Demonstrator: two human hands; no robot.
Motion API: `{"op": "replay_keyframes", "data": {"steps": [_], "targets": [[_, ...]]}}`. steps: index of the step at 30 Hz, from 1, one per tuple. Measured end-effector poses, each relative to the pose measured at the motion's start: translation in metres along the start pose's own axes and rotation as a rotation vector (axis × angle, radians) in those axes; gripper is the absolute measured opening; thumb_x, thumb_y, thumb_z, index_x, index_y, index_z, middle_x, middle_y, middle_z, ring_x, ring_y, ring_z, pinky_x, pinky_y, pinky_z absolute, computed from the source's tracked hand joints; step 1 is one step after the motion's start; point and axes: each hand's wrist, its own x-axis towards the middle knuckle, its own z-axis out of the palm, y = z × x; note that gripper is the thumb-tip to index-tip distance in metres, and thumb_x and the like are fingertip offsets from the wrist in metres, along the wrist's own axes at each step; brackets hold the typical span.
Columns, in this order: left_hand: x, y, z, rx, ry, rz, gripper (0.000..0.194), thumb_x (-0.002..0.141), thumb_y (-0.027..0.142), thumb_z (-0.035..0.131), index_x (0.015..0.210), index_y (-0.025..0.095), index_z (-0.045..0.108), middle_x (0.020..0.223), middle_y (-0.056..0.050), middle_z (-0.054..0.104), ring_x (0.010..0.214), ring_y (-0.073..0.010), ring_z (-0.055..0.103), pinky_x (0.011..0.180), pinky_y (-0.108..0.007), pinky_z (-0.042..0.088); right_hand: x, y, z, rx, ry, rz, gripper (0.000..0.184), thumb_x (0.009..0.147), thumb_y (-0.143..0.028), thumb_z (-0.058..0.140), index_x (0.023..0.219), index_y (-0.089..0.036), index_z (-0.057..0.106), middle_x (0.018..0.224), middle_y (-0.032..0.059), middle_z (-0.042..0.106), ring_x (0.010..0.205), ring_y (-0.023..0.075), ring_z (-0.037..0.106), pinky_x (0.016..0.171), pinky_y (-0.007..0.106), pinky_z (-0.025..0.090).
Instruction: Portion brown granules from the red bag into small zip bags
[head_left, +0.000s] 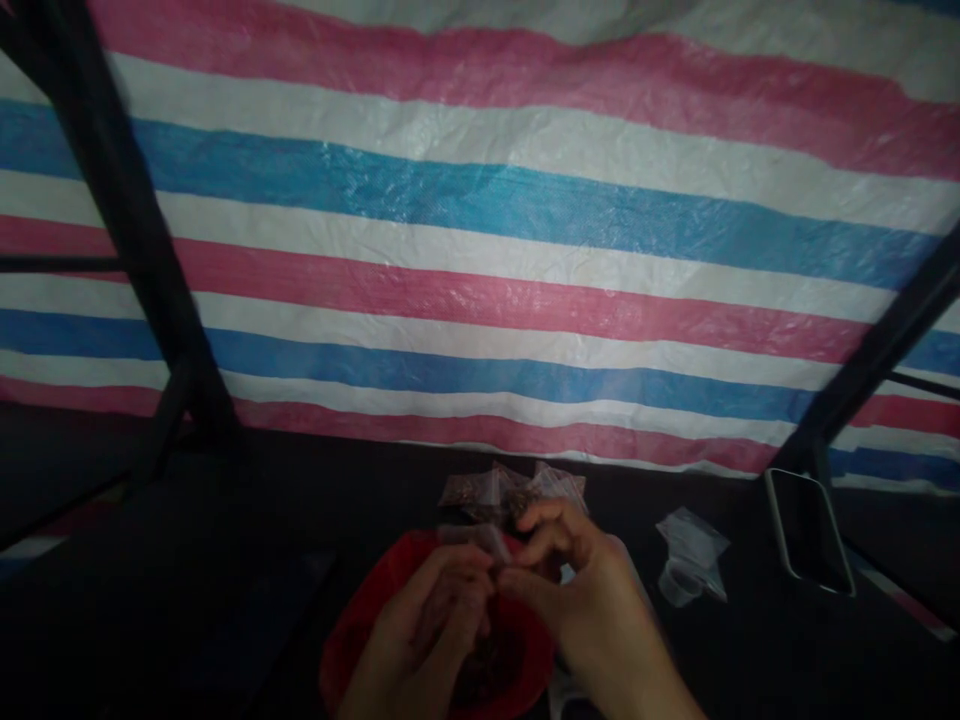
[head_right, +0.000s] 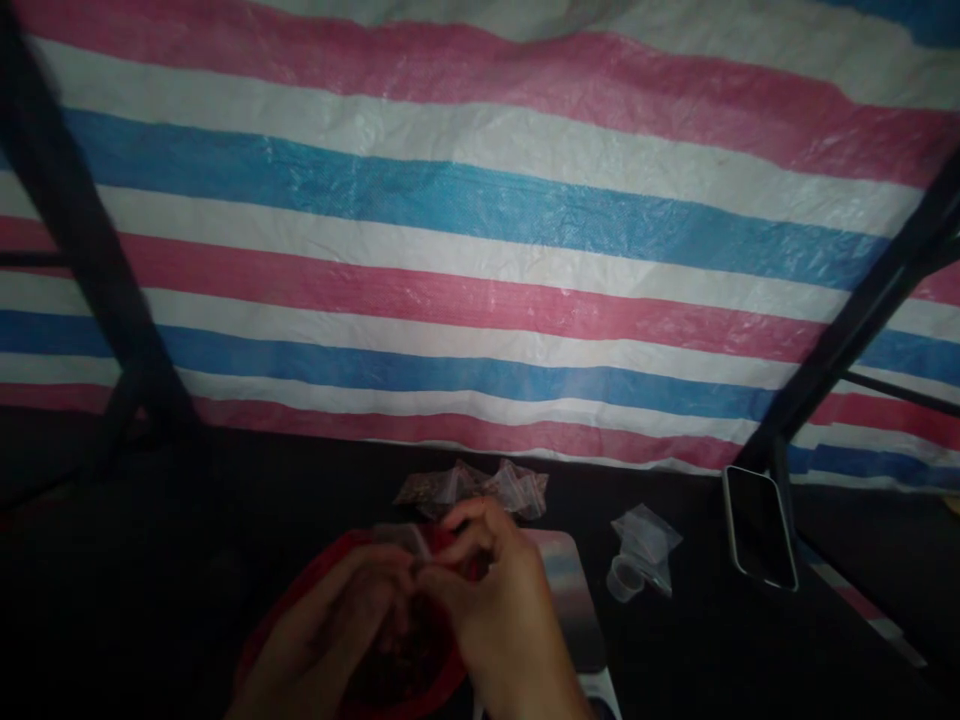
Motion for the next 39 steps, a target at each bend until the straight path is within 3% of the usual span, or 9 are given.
{"op": "replay_keyframes", "data": {"steps": [3,8,15,19,25,31,34,39], "targets": [[0.003,-0.005,0.002,-0.076,-0.011,-0.052,0.026,0.095,0.054,0.069,0.098,0.028,0.072,0.091,0.002,0.079,0.084,-0.0171,0.076,0.078,-0.022,0.06,-0.011,0.004,0.02,-0.021,-0.099,0.073,0.027,0.071,-0.019,0.076,0.096,-0.026,0.072,0.069,-0.006,0.073,0.066,0.0177,0.073,0.06,0.024,0.052],[0.011,-0.005,-0.004,-0.106,0.04,-0.099,0.027,0.089,0.052,0.075,0.088,0.025,0.072,0.078,0.002,0.074,0.076,-0.0167,0.073,0.068,-0.021,0.057,-0.012,0.007,0.018,-0.098,-0.186,0.078,0.033,0.078,-0.014,0.072,0.107,-0.027,0.077,0.077,-0.0036,0.077,0.081,0.0191,0.077,0.071,0.024,0.056],[0.009,-0.006,0.0,0.053,-0.033,-0.054,0.02,0.092,0.043,0.071,0.084,0.024,0.072,0.081,0.002,0.072,0.077,-0.0162,0.071,0.069,-0.021,0.053,-0.015,0.025,0.015,-0.122,-0.149,0.083,0.026,0.075,-0.008,0.071,0.094,-0.025,0.074,0.069,-0.0065,0.067,0.07,0.0162,0.07,0.061,0.021,0.051],[0.007,-0.007,-0.001,0.019,-0.084,-0.112,0.023,0.095,0.046,0.068,0.089,0.024,0.073,0.086,0.001,0.073,0.083,-0.0175,0.071,0.072,-0.022,0.053,-0.016,0.022,0.016,-0.064,-0.095,0.137,0.03,0.067,-0.003,0.072,0.089,-0.024,0.071,0.07,-0.0072,0.066,0.068,0.0156,0.069,0.061,0.021,0.052],[0.009,-0.013,-0.003,0.018,-0.124,-0.146,0.028,0.098,0.05,0.061,0.092,0.024,0.069,0.083,0.003,0.068,0.077,-0.0151,0.066,0.07,-0.022,0.052,-0.017,0.014,0.017,0.045,-0.138,0.219,0.046,0.064,-0.003,0.071,0.105,-0.025,0.069,0.064,-0.0093,0.066,0.067,0.018,0.072,0.062,0.023,0.055],[0.003,-0.01,0.002,0.122,-0.073,-0.086,0.027,0.097,0.042,0.053,0.077,0.025,0.055,0.072,0.005,0.059,0.064,-0.0129,0.056,0.058,-0.02,0.045,-0.02,0.016,0.013,0.079,-0.254,0.161,0.024,0.081,-0.017,0.075,0.101,-0.024,0.065,0.074,-0.0066,0.066,0.068,0.0139,0.067,0.063,0.022,0.051],[0.0,-0.007,0.003,0.297,0.017,0.041,0.02,0.094,0.034,0.054,0.076,0.026,0.056,0.072,0.004,0.065,0.066,-0.0146,0.062,0.062,-0.021,0.046,-0.024,0.017,0.019,0.079,-0.183,0.156,0.021,0.081,-0.022,0.076,0.096,-0.024,0.062,0.07,-0.0073,0.063,0.063,0.0134,0.061,0.06,0.022,0.048],[0.001,-0.01,-0.008,0.434,0.002,0.105,0.023,0.097,0.029,0.051,0.075,0.025,0.056,0.07,0.004,0.063,0.063,-0.0142,0.06,0.058,-0.019,0.047,-0.032,0.009,0.03,-0.17,0.124,-0.076,0.012,0.078,-0.017,0.069,0.082,-0.025,0.06,0.066,-0.0083,0.057,0.062,0.0129,0.058,0.062,0.022,0.046]]}}
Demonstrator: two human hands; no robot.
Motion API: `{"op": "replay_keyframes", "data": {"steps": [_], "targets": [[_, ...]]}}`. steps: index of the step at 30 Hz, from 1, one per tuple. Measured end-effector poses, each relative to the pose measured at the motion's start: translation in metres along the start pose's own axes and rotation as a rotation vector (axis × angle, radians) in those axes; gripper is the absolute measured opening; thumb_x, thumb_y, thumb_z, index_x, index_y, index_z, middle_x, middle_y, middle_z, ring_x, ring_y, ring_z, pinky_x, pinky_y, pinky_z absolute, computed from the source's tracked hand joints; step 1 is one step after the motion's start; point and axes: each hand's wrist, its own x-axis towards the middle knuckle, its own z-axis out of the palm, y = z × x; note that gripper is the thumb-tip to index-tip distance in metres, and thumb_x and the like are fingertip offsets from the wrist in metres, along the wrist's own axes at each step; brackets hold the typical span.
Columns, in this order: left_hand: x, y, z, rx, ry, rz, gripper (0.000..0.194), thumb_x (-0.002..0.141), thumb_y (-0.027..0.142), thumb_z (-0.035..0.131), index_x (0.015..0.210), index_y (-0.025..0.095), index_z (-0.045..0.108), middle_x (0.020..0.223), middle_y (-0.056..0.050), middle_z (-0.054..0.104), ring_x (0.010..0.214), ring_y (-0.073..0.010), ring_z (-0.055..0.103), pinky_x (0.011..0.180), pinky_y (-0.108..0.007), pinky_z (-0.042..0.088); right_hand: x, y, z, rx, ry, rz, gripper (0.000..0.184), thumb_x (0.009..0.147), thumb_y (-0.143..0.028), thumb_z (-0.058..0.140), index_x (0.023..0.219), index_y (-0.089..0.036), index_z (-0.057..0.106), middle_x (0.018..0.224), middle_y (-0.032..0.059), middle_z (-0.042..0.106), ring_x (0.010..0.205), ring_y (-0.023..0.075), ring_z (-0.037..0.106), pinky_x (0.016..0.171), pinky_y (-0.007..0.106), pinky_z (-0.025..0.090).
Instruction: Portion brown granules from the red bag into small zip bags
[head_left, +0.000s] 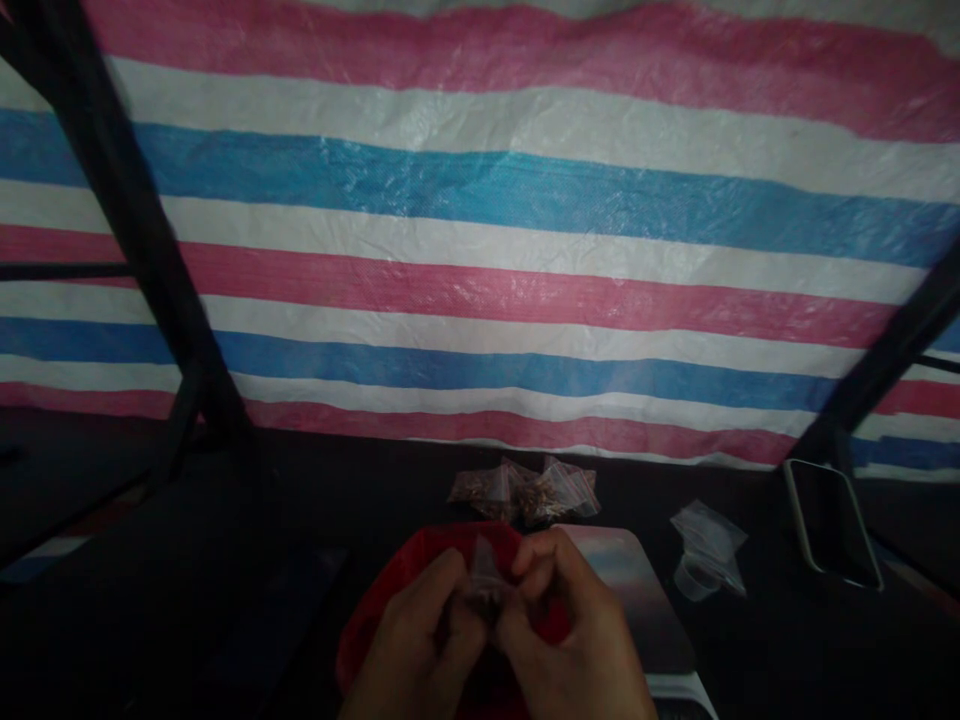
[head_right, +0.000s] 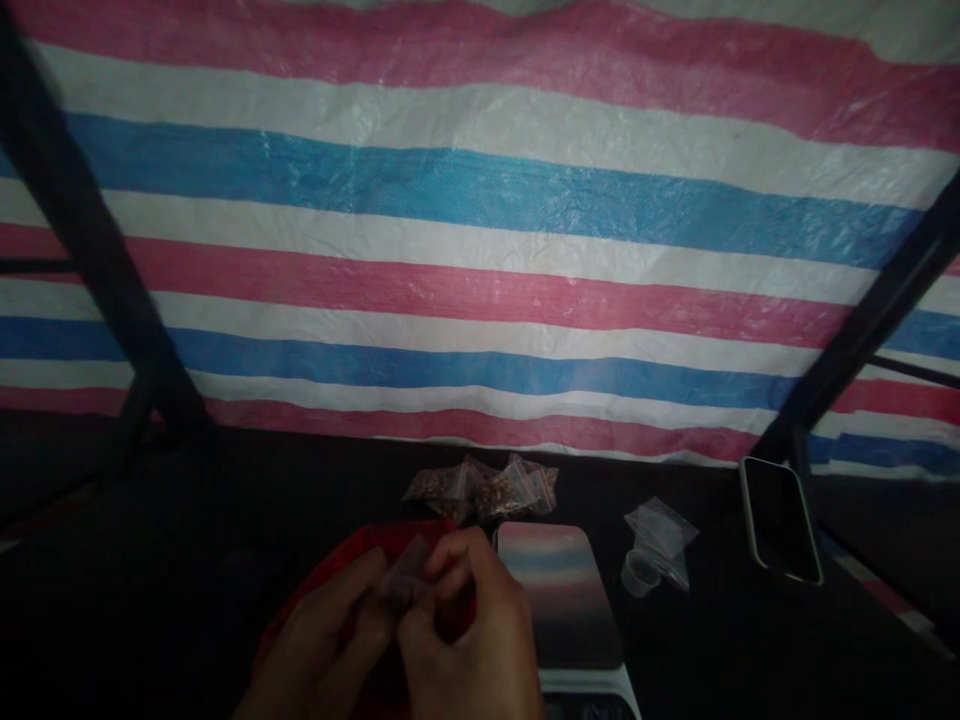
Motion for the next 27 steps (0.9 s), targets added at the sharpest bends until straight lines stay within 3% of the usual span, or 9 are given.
{"op": "replay_keyframes", "data": {"steps": [3,6,8,10,12,16,20,23,27], "targets": [[0.002,-0.003,-0.004,0.06,0.02,0.006,0.024,0.096,0.025,0.051,0.072,0.025,0.053,0.066,0.005,0.059,0.06,-0.013,0.056,0.055,-0.019,0.044,-0.002,-0.005,-0.001,-0.155,0.1,-0.124,0.009,0.081,-0.017,0.064,0.081,-0.026,0.062,0.066,-0.0077,0.061,0.063,0.0128,0.061,0.066,0.022,0.048],[0.003,0.001,-0.007,0.065,0.055,0.073,0.024,0.097,0.024,0.051,0.074,0.024,0.058,0.073,0.003,0.064,0.067,-0.0137,0.062,0.065,-0.019,0.049,-0.002,-0.004,-0.003,-0.207,0.116,-0.152,0.008,0.085,-0.02,0.062,0.087,-0.027,0.065,0.068,-0.007,0.065,0.063,0.0139,0.064,0.067,0.023,0.051],[0.004,0.006,-0.01,-0.017,0.066,0.087,0.026,0.099,0.028,0.05,0.076,0.025,0.063,0.084,0.001,0.07,0.076,-0.0154,0.068,0.073,-0.021,0.054,-0.002,0.0,-0.003,-0.22,0.121,-0.127,0.013,0.087,-0.025,0.063,0.098,-0.028,0.07,0.082,-0.0036,0.073,0.075,0.0172,0.071,0.075,0.026,0.057],[0.005,0.009,-0.013,-0.136,0.057,0.066,0.029,0.101,0.031,0.05,0.077,0.025,0.064,0.096,-0.002,0.076,0.085,-0.0174,0.073,0.078,-0.023,0.058,-0.002,0.006,-0.002,-0.203,0.126,-0.068,0.03,0.086,-0.031,0.069,0.115,-0.029,0.072,0.109,0.0026,0.078,0.098,0.023,0.076,0.09,0.033,0.06],[0.005,0.009,-0.016,-0.218,0.034,0.029,0.029,0.102,0.033,0.049,0.082,0.026,0.069,0.107,-0.003,0.079,0.095,-0.0195,0.076,0.084,-0.024,0.06,-0.001,0.012,-0.001,-0.095,0.077,0.027,0.052,0.084,-0.035,0.075,0.135,-0.028,0.065,0.13,0.0079,0.075,0.111,0.0274,0.076,0.096,0.038,0.061],[0.007,0.004,-0.02,-0.152,-0.05,0.033,0.029,0.102,0.029,0.047,0.106,0.027,0.076,0.123,-0.005,0.08,0.111,-0.0231,0.076,0.098,-0.03,0.059,0.007,0.019,-0.003,0.304,-0.159,0.197,0.072,0.087,-0.037,0.078,0.151,-0.027,0.047,0.123,0.0091,0.078,0.098,0.0258,0.08,0.086,0.039,0.066],[0.013,-0.001,-0.022,0.048,-0.093,0.088,0.035,0.098,0.025,0.051,0.123,0.029,0.076,0.135,-0.006,0.076,0.126,-0.0252,0.07,0.11,-0.034,0.054,0.018,0.018,-0.009,0.385,-0.23,0.15,0.049,0.09,-0.037,0.077,0.133,-0.029,0.058,0.125,0.0074,0.077,0.109,0.0243,0.078,0.095,0.037,0.064],[0.015,-0.004,-0.024,0.163,-0.092,0.094,0.032,0.101,0.028,0.053,0.119,0.03,0.079,0.142,-0.008,0.072,0.131,-0.0244,0.068,0.114,-0.034,0.052,0.021,0.016,-0.012,0.271,-0.16,0.069,0.029,0.095,-0.039,0.07,0.12,-0.027,0.065,0.121,0.0077,0.078,0.108,0.0245,0.077,0.097,0.037,0.062],[0.013,-0.007,-0.03,0.205,-0.119,0.116,0.029,0.102,0.035,0.056,0.121,0.03,0.078,0.149,-0.009,0.067,0.133,-0.0243,0.067,0.116,-0.035,0.052,0.02,0.012,-0.016,0.055,-0.132,-0.024,0.022,0.097,-0.03,0.064,0.118,-0.027,0.071,0.118,0.0071,0.08,0.112,0.0259,0.076,0.1,0.039,0.06]]}}
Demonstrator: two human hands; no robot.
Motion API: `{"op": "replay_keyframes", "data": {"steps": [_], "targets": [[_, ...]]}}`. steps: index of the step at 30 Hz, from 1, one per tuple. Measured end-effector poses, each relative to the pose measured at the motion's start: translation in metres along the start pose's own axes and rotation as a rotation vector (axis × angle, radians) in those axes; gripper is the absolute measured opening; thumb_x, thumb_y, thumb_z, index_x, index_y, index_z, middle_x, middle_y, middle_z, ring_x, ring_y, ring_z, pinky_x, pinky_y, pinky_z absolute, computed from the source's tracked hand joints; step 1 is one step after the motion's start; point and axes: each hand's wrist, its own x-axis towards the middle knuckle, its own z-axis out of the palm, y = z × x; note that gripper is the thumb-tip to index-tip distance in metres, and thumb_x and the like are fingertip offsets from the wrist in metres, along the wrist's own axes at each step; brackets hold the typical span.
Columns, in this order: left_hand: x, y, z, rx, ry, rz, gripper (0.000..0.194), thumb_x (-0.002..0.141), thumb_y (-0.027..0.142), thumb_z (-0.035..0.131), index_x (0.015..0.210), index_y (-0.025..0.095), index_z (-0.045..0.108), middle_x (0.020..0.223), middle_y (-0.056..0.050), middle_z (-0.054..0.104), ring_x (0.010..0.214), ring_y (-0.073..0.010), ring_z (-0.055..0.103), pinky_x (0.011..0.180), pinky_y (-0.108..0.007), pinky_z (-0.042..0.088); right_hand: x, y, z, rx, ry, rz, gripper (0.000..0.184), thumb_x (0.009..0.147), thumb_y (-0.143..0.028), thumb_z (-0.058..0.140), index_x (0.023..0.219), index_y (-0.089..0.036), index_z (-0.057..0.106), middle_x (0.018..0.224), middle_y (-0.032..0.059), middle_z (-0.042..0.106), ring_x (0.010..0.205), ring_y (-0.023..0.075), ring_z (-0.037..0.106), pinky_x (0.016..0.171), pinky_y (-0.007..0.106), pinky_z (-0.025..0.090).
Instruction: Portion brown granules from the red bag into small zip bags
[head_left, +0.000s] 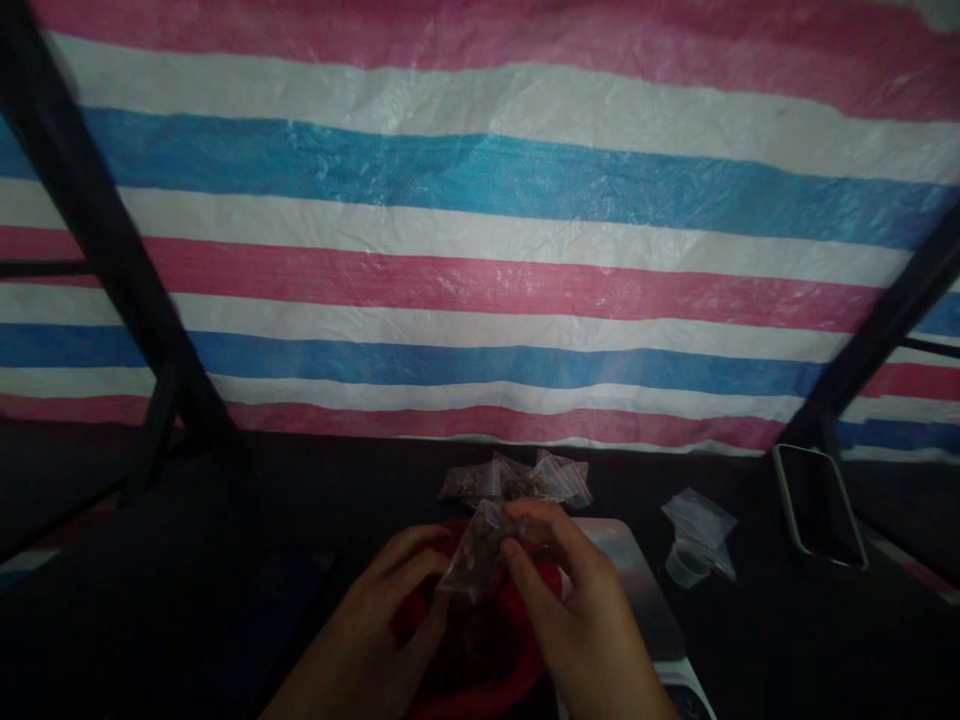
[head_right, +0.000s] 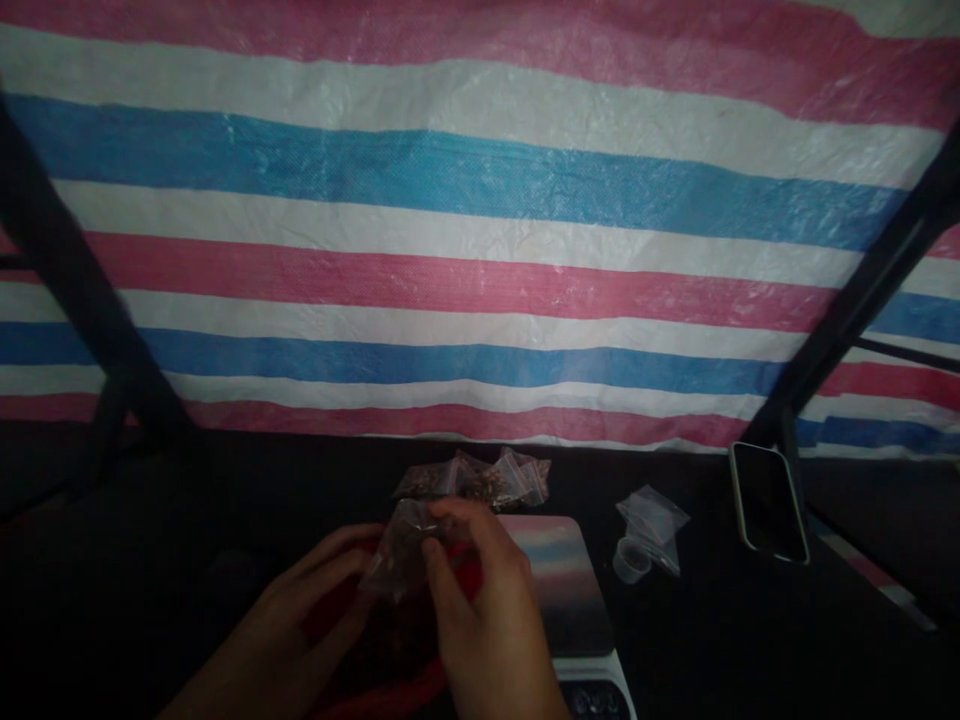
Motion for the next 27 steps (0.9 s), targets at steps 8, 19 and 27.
{"op": "replay_keyframes", "data": {"steps": [8,19,27], "targets": [[-0.01,-0.007,0.0,-0.054,0.038,-0.033,0.047,0.098,0.04,0.062,0.145,0.034,0.067,0.147,-0.007,0.072,0.137,-0.0292,0.067,0.117,-0.043,0.053,-0.003,-0.011,-0.003,-0.242,-0.012,-0.142,0.023,0.095,-0.018,0.063,0.109,-0.027,0.078,0.107,0.0023,0.083,0.1,0.0213,0.079,0.09,0.03,0.061],[-0.011,-0.006,0.004,-0.203,0.005,-0.073,0.046,0.106,0.057,0.045,0.136,0.037,0.074,0.137,-0.002,0.079,0.125,-0.0248,0.075,0.114,-0.037,0.056,-0.014,-0.012,-0.002,-0.342,-0.12,-0.256,0.036,0.1,-0.016,0.054,0.125,-0.027,0.077,0.124,0.0055,0.082,0.112,0.0232,0.079,0.096,0.031,0.063],[-0.019,-0.004,0.0,-0.086,0.094,0.004,0.04,0.102,0.054,0.053,0.128,0.039,0.079,0.128,-0.002,0.083,0.114,-0.0273,0.08,0.11,-0.041,0.059,-0.016,-0.012,0.0,-0.345,-0.086,-0.241,0.039,0.097,-0.013,0.054,0.121,-0.03,0.08,0.116,0.0038,0.084,0.106,0.023,0.081,0.092,0.031,0.064]]}}
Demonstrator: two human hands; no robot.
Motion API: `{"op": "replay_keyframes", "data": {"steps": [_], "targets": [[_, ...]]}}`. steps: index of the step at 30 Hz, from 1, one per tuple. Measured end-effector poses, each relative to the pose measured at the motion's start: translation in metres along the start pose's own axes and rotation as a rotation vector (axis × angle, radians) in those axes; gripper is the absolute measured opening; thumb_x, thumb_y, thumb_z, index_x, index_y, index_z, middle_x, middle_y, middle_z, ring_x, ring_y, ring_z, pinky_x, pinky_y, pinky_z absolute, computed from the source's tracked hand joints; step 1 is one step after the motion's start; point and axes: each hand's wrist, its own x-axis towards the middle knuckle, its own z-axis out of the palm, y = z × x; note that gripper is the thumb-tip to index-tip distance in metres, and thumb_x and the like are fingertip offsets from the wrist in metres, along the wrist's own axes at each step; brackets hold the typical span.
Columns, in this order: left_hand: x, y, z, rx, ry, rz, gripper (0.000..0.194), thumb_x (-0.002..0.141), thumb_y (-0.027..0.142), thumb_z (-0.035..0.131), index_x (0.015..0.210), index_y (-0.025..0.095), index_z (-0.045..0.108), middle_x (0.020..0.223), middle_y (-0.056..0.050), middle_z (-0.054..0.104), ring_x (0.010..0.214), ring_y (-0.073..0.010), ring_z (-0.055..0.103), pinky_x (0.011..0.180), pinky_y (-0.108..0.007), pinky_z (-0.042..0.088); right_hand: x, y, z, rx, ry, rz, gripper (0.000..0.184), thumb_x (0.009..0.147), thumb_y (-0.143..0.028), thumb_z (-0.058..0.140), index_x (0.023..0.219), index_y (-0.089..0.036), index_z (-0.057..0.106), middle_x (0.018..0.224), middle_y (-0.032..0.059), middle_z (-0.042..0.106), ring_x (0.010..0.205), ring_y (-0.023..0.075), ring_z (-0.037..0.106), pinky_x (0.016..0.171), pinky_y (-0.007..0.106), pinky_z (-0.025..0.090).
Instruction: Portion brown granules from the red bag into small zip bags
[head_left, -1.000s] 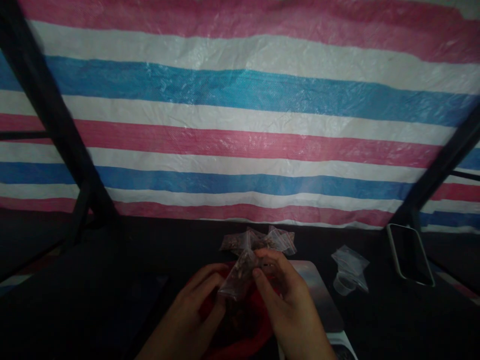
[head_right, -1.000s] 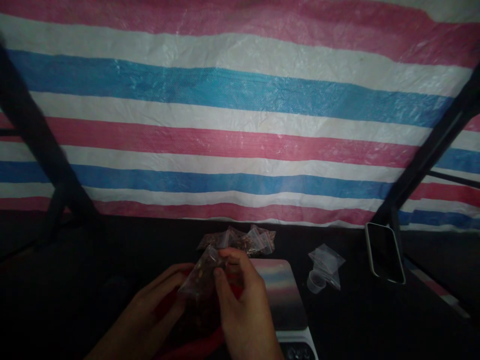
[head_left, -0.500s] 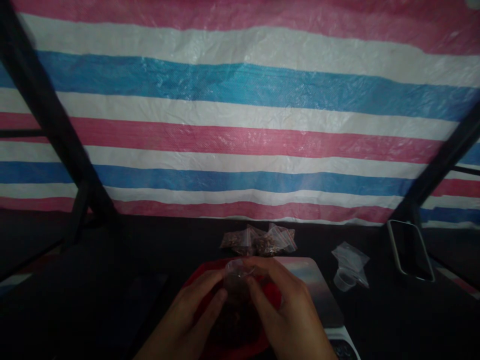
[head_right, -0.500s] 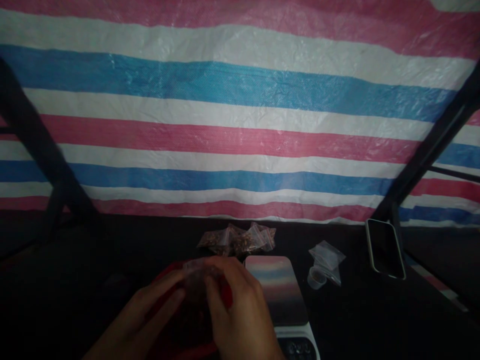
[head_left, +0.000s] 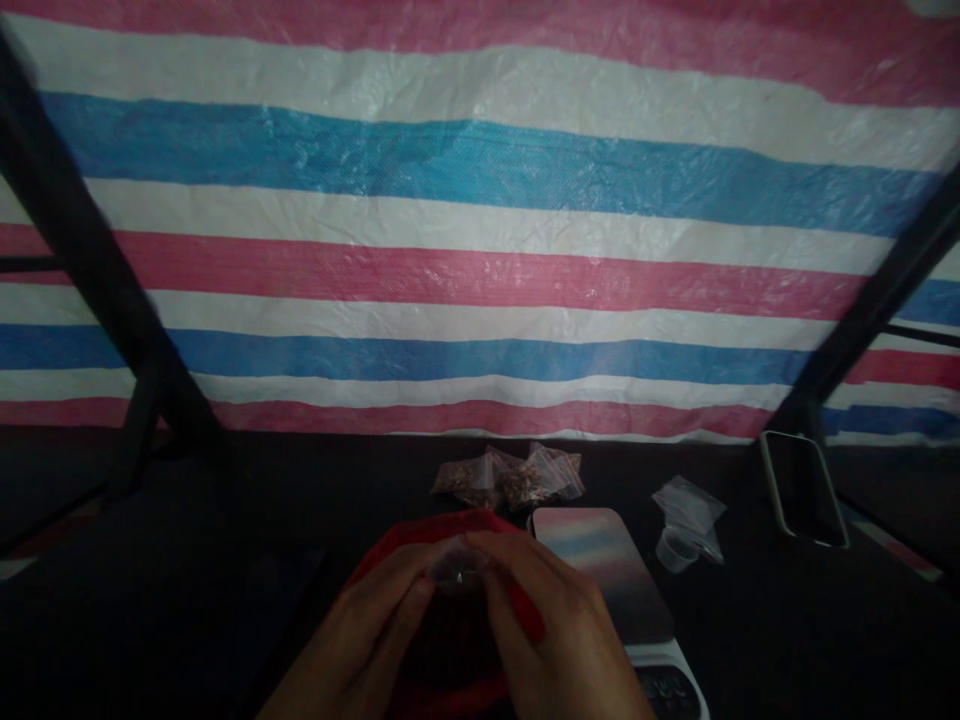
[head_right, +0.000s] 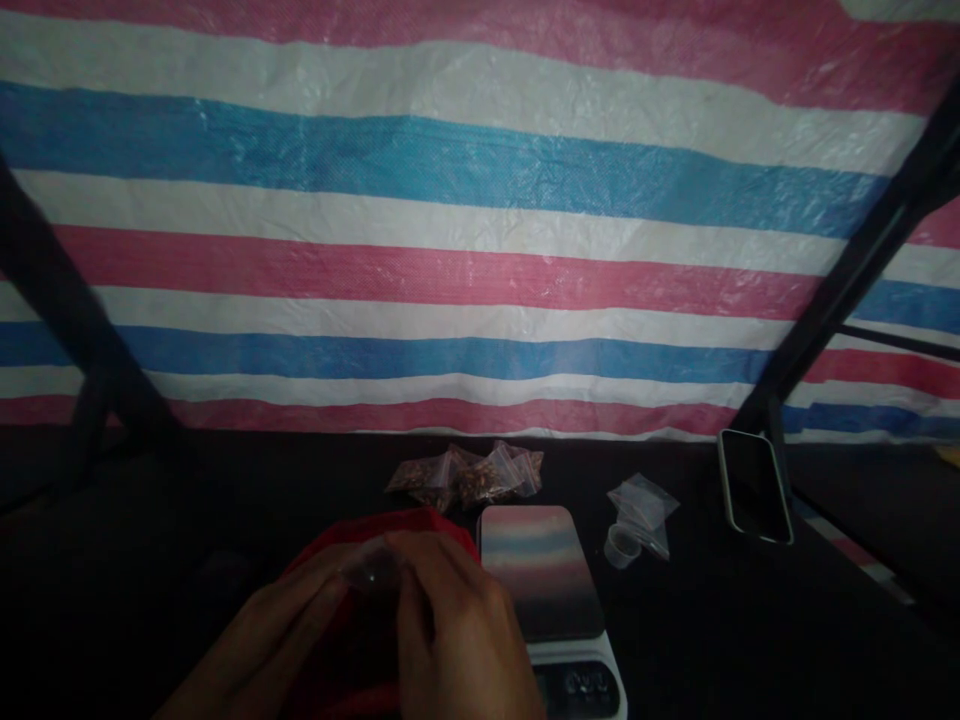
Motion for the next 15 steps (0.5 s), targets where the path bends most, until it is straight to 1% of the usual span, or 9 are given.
{"op": "replay_keyframes", "data": {"steps": [3,5,8,10,12,13,15], "targets": [[0.001,0.003,-0.002,0.032,0.02,0.071,0.04,0.102,0.053,0.053,0.131,0.041,0.077,0.129,-0.001,0.083,0.117,-0.0267,0.079,0.108,-0.036,0.059,-0.001,0.0,0.001,0.026,0.025,0.027,0.039,0.095,-0.011,0.055,0.118,-0.03,0.081,0.113,0.003,0.084,0.103,0.0222,0.081,0.09,0.03,0.064],[0.001,0.001,-0.002,0.061,0.002,0.086,0.041,0.102,0.053,0.054,0.135,0.041,0.074,0.132,0.0,0.081,0.12,-0.0257,0.078,0.108,-0.034,0.059,-0.002,0.0,0.002,0.045,0.043,0.031,0.038,0.094,-0.01,0.055,0.114,-0.029,0.081,0.11,0.0032,0.084,0.101,0.0213,0.081,0.089,0.029,0.063],[0.002,-0.004,-0.003,0.107,-0.077,0.086,0.04,0.103,0.051,0.056,0.139,0.042,0.071,0.135,0.0,0.08,0.122,-0.0234,0.077,0.108,-0.031,0.058,-0.004,0.003,0.006,0.083,0.076,0.059,0.034,0.094,-0.011,0.057,0.111,-0.027,0.081,0.107,0.0037,0.084,0.099,0.0207,0.08,0.088,0.028,0.063],[0.003,-0.007,-0.003,0.115,-0.114,0.08,0.04,0.105,0.049,0.052,0.14,0.041,0.07,0.137,0.0,0.079,0.123,-0.0218,0.076,0.109,-0.03,0.057,-0.005,0.006,0.008,0.119,0.093,0.107,0.03,0.094,-0.013,0.058,0.111,-0.026,0.08,0.108,0.004,0.084,0.099,0.0209,0.08,0.09,0.029,0.063],[0.005,-0.008,-0.004,0.103,-0.115,0.074,0.039,0.107,0.048,0.048,0.138,0.04,0.072,0.135,0.0,0.08,0.122,-0.0209,0.076,0.109,-0.028,0.057,-0.004,0.008,0.01,0.149,0.073,0.154,0.031,0.096,-0.016,0.06,0.119,-0.027,0.077,0.113,0.0042,0.083,0.104,0.0218,0.08,0.094,0.031,0.063],[0.006,-0.007,-0.004,0.094,-0.105,0.073,0.039,0.108,0.048,0.048,0.135,0.04,0.074,0.132,0.0,0.081,0.118,-0.0206,0.078,0.108,-0.027,0.058,-0.004,0.008,0.011,0.157,0.044,0.18,0.035,0.096,-0.019,0.062,0.128,-0.028,0.074,0.117,0.0044,0.082,0.107,0.023,0.079,0.097,0.034,0.063],[0.008,-0.006,-0.004,0.064,-0.074,0.072,0.038,0.107,0.05,0.049,0.128,0.038,0.079,0.123,-0.001,0.084,0.109,-0.0203,0.081,0.1,-0.024,0.061,-0.004,0.008,0.012,0.146,-0.03,0.247,0.053,0.093,-0.02,0.068,0.144,-0.03,0.065,0.125,0.0051,0.081,0.114,0.027,0.077,0.104,0.042,0.061]]}}
